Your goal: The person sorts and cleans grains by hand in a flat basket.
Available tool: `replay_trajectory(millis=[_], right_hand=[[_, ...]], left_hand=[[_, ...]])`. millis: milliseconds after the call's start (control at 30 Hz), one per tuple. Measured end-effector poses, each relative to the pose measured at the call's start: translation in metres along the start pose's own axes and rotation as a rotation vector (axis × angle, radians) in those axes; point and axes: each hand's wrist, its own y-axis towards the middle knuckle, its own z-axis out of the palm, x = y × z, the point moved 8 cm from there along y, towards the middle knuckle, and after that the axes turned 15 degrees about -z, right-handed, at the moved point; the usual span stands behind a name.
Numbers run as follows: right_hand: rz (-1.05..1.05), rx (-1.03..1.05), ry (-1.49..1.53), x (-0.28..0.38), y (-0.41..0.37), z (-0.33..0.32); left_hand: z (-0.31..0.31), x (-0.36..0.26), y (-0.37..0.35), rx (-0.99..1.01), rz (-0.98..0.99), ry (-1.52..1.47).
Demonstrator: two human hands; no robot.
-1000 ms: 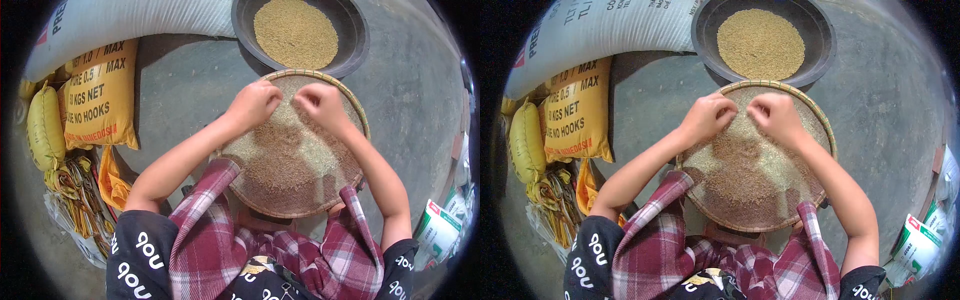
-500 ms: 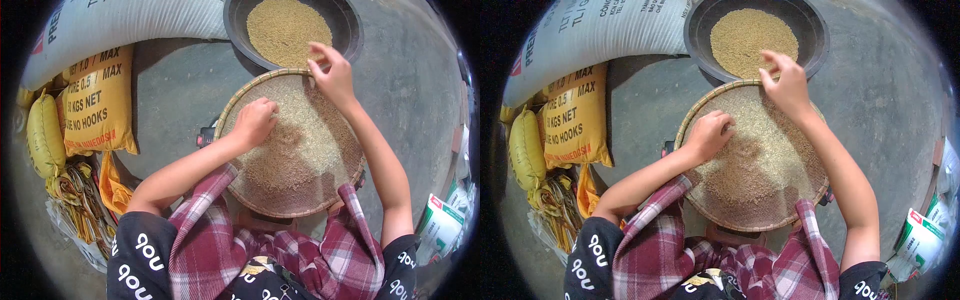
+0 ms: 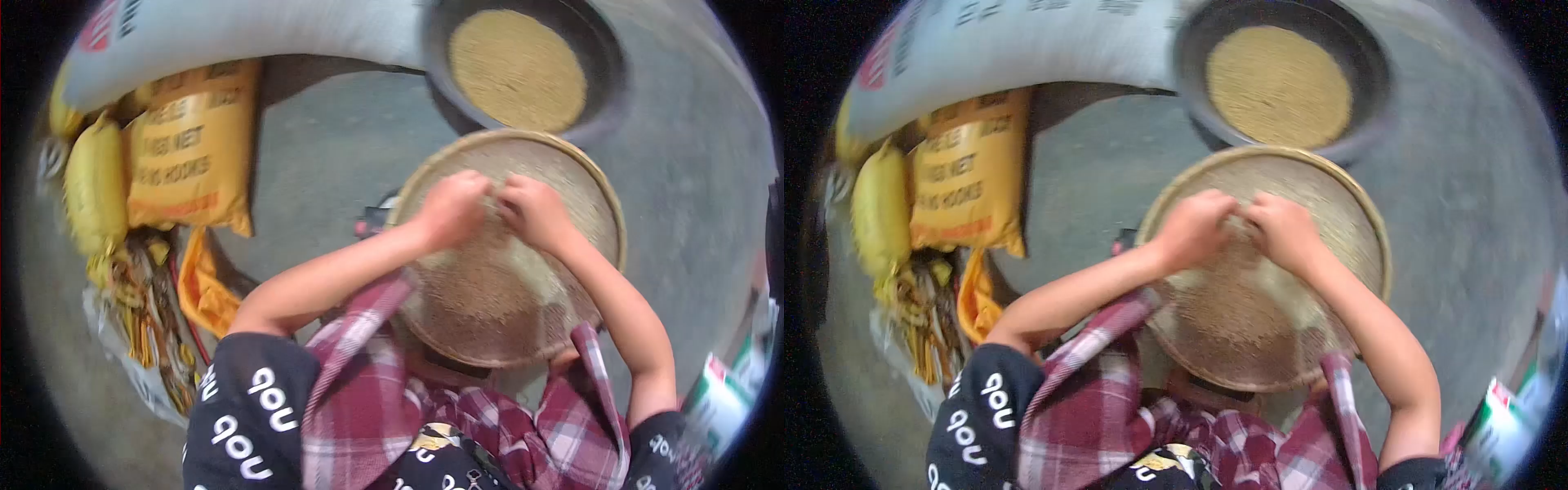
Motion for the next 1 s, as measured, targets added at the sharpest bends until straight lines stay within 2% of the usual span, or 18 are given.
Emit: replay_trajectory(millis=[100,133,200,433,700,800,833,900,967,1000], right_hand=[[0.034,-0.010,0.034,0.003,0.004,0.001],[0.041,-0.035,0.081,0.003,0.004,0.001],[0.101,-0.023,0.088,0.008,0.008,-0.001],[0.044,-0.029,0.127,0.013,0.010,-0.001],[0.175,-0.211,0.285,-0.006,0.011,-0.017],[0.192,-0.214,0.315,-0.019,0.013,-0.020],[0.186,-0.211,0.316,-0.017,0.018,-0.024],[0.224,-0.344,0.281,-0.018,0.027,-0.051],[0.173,-0.349,0.227,-0.037,0.041,-0.065],[0.156,-0.431,0.189,-0.049,0.049,-0.077]], left_hand=[[0.003,0.004,-0.005,-0.035,0.028,0.069],[0.008,0.009,-0.002,0.046,-0.072,0.122],[0.001,0.007,-0.003,0.064,-0.127,0.075],[0.006,0.006,-0.001,0.059,-0.191,0.124],[0.003,0.000,-0.005,0.021,-0.111,0.144],[0.005,0.000,-0.005,0.021,-0.088,0.160],[0.005,0.000,-0.006,0.016,-0.092,0.161],[0.003,-0.004,-0.007,0.015,-0.096,0.147],[0.004,-0.004,-0.005,0.035,-0.110,0.153],[0.006,-0.002,-0.004,0.065,-0.118,0.162]])
